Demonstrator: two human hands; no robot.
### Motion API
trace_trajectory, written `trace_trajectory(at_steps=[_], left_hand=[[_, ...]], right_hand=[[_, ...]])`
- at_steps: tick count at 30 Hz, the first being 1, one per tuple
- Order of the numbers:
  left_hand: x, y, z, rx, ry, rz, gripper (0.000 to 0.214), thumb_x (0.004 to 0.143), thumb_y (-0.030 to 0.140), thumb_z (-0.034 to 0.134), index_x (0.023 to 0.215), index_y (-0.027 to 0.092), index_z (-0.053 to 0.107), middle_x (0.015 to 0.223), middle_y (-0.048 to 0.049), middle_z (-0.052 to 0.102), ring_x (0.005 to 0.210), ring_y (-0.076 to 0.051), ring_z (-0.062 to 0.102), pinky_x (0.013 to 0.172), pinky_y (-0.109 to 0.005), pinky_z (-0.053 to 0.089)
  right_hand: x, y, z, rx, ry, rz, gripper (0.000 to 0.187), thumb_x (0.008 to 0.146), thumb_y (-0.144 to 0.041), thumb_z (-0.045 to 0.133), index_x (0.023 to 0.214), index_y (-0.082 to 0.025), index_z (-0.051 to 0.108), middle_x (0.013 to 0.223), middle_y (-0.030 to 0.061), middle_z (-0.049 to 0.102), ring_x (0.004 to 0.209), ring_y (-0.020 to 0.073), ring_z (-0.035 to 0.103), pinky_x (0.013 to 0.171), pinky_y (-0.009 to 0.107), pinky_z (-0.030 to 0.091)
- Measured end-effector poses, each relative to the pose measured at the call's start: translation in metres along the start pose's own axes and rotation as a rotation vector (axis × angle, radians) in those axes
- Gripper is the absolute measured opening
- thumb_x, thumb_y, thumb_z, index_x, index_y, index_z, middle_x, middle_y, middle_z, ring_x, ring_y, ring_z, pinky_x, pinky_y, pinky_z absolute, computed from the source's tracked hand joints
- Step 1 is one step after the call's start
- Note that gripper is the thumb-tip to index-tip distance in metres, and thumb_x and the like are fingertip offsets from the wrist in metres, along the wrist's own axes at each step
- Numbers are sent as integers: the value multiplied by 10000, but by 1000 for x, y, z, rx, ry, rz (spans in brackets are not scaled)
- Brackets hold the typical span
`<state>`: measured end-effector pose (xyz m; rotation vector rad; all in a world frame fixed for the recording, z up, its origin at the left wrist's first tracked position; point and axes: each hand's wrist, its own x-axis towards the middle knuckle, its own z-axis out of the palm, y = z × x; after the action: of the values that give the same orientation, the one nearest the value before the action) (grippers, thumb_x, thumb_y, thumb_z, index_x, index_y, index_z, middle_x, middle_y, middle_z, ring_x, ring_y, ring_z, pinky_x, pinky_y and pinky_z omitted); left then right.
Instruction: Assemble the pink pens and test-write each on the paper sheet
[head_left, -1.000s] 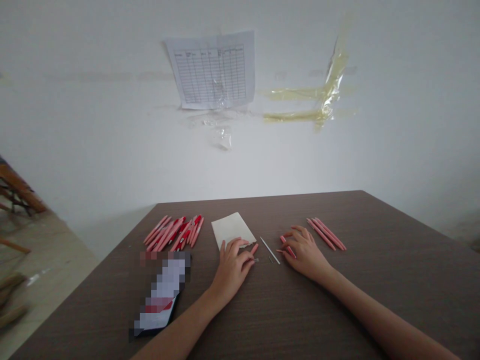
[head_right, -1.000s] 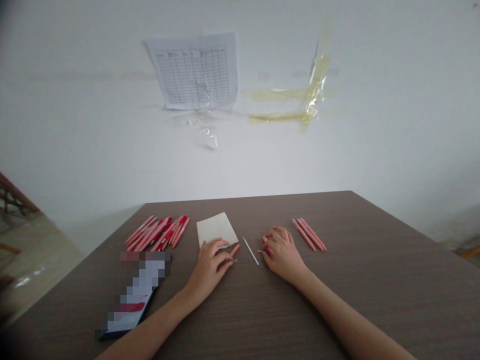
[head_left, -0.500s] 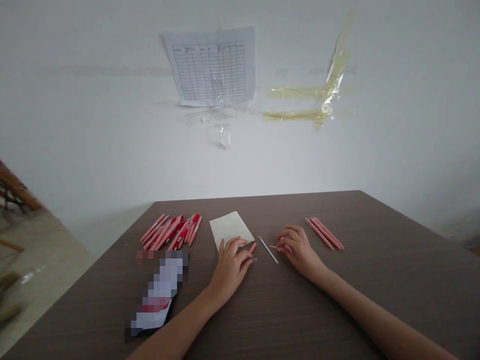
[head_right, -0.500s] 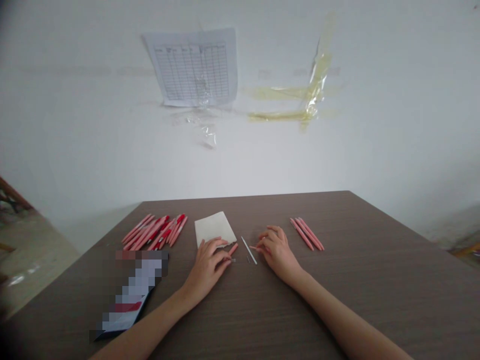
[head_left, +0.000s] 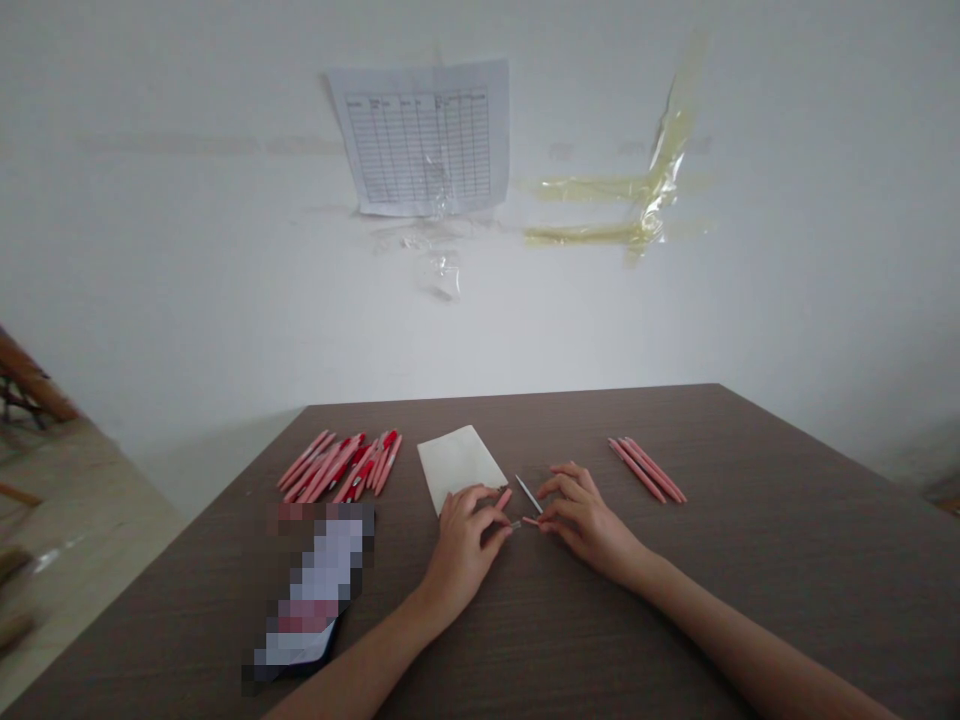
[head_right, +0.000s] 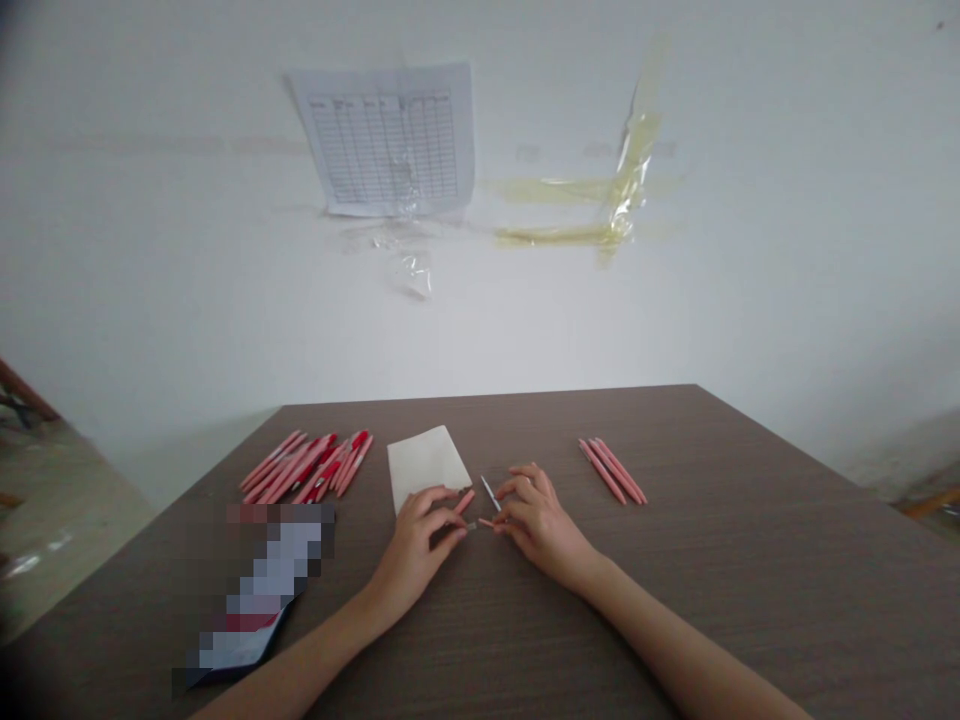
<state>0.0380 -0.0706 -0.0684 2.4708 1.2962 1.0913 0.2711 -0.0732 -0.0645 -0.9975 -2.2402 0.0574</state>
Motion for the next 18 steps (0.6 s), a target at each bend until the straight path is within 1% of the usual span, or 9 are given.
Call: trace_trajectory(at_steps=[6,11,14,18], left_hand=[[0,1,0,7,-15,-9,94,798,148,717,835,234,707,1137,-59,633,1135,-266,565,1040,-573,406],[0,1,0,17,-10,0,76,804,168,715,835,237,703,1137,-55,632,1138,-267,564,1055,-604,379],[-1,1,0,28,-18,3,88,805,160,712,840,240,700,1143,-48,637,1156,-273,562,1076,-646,328],[0,3,-1,44,-35,2,111,802,145,712,855,241,701,1156,-46,637,1169,-277,561,1087,-669,296]], right_hand=[[2,-4,-3,20,-10,-24,83,875,-172,644,884,-232,701,1102,70,639,1271,278,425,1091,536,363],[3,-6,-3,55,-21,-39,84,867,-155,656,876,-226,700,1082,69,639,1265,282,423,1077,544,370],[3,-6,-3,63,-23,-59,86,869,-146,650,872,-219,696,1083,70,635,1267,285,413,1080,562,358],[2,-6,-3,57,-25,-81,114,879,-128,624,884,-217,697,1094,72,631,1269,282,404,1094,575,332]])
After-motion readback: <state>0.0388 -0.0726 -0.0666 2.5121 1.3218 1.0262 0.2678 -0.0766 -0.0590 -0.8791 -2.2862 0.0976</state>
